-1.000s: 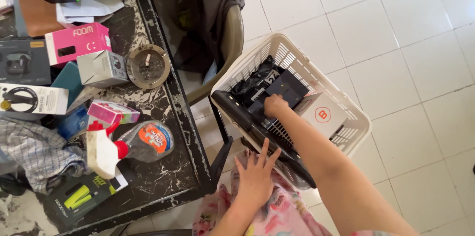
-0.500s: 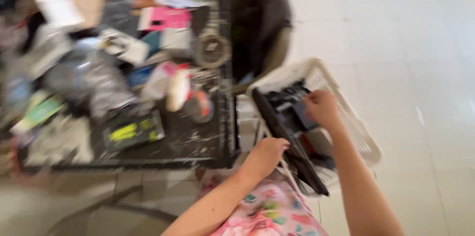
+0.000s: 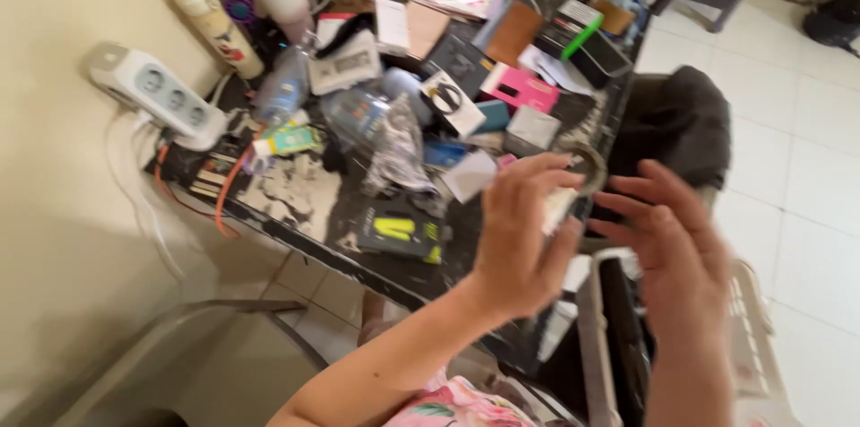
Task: The person wipes several small product boxes with a cloth and places them into a white plastic basket. They handle multiple boxes one at a time, wiping each before moving it to the basket.
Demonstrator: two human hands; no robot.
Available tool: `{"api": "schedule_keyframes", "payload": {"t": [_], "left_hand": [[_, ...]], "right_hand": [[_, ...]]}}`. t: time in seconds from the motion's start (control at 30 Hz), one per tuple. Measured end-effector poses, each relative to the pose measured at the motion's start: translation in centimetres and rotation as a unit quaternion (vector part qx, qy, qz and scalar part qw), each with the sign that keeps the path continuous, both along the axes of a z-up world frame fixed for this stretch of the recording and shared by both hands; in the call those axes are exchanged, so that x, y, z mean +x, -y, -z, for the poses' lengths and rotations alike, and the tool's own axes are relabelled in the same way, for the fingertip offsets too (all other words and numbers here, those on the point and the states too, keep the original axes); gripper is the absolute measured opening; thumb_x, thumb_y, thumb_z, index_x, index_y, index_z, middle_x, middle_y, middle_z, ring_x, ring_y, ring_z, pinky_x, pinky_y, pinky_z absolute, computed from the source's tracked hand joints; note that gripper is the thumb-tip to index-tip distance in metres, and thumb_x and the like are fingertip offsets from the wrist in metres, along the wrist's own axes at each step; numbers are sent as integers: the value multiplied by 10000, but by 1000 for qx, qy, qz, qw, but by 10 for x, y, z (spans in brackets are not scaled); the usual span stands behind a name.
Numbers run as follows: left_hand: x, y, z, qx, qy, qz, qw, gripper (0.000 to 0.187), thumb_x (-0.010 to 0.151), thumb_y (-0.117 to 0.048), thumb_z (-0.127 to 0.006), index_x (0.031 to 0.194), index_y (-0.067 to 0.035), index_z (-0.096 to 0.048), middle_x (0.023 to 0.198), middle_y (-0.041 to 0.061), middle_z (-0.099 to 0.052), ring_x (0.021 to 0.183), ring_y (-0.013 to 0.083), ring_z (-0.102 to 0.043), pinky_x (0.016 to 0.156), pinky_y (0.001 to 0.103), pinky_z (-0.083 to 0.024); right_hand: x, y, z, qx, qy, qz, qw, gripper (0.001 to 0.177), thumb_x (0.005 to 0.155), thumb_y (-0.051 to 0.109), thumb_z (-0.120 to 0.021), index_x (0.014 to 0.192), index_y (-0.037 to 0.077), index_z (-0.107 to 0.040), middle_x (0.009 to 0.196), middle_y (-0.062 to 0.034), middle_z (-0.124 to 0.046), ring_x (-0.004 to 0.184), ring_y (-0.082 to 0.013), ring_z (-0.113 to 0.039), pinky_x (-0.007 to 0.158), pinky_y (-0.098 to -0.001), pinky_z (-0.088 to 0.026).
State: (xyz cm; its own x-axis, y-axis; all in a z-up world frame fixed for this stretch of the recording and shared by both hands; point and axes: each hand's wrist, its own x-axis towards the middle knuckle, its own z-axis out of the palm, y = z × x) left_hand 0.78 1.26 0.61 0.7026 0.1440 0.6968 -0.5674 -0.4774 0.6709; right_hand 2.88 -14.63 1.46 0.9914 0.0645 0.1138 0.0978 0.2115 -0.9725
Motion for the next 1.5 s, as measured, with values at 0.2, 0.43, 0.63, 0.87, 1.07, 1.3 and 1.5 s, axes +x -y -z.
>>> {"api": "schedule_keyframes", "payload": {"t": [0.2, 0.43, 0.63, 0.87, 1.07, 1.3, 1.5], "left_hand": [[52, -118, 44, 65, 92, 58, 992, 629, 1142, -406, -89, 1389, -156, -611, 1564, 191, -505, 1526, 365, -475, 1322, 619, -294], [116, -323, 170, 209, -44, -99, 972, 447, 908, -270, -795, 1328, -268, -640, 1609, -58, -388, 1567, 208, -239, 1231, 705, -186], [117, -446, 197, 160, -331, -149, 918, 759, 948, -256, -629, 1604, -197, -252, 1713, 121, -94, 1563, 367, 16, 1223, 640, -51], [112, -484, 196, 105, -335, -96, 932, 661, 950, -263, -615, 1551, -155, -363, 1674, 154, -244, 1562, 395, -127, 1217, 601, -143], [105, -495, 208, 80, -377, -53, 921, 687, 953, -279, -620, 1565, -174, -326, 1683, 90, -232, 1567, 341, -146, 1225, 580, -182], [123, -488, 155, -64, -493, 50, 866, 673, 974, -272, -583, 1575, -174, -296, 1673, 58, -254, 1543, 239, -232, 1246, 477, -223], [162, -458, 126, -378, -512, 200, 745, 1127, 684, -736, -577, 1591, -134, -287, 1573, 131, -478, 1443, 275, -488, 1150, 451, -450]], "right_hand": [[55, -188, 50, 89, -268, -70, 957, 691, 960, 431, -327, 1523, 52, -458, 1502, -167, -566, 1395, -279, -538, 1179, -408, -384], [107, -338, 84, 63, -306, -255, 915, 889, 865, 688, -271, 1451, 91, -569, 1409, -151, -668, 1274, -283, -609, 1051, -471, -435], [215, -369, 103, -186, -329, -26, 926, 526, 920, 358, -661, 1403, 150, -638, 970, -66, -731, 560, -112, -411, 517, -190, -358], [334, -359, 137, -501, -346, 120, 784, 1201, 733, 847, -538, 1624, 167, -106, 1607, -218, -328, 1425, -391, -422, 1012, -529, -461], [352, -384, 142, -541, -416, 96, 725, 1294, 688, 791, -689, 1619, 449, 143, 1642, -268, -131, 1426, -452, -404, 1101, -596, -366], [343, -375, 149, -526, -199, 157, 812, 1364, 717, 648, -848, 1577, 478, 196, 1287, -230, -323, 1007, -387, -549, 789, -499, -549], [236, -410, 98, -401, 76, 136, 903, 1321, 621, 750, -763, 1567, 494, 123, 1536, -376, -258, 1051, -384, -578, 960, -470, -491]]}}
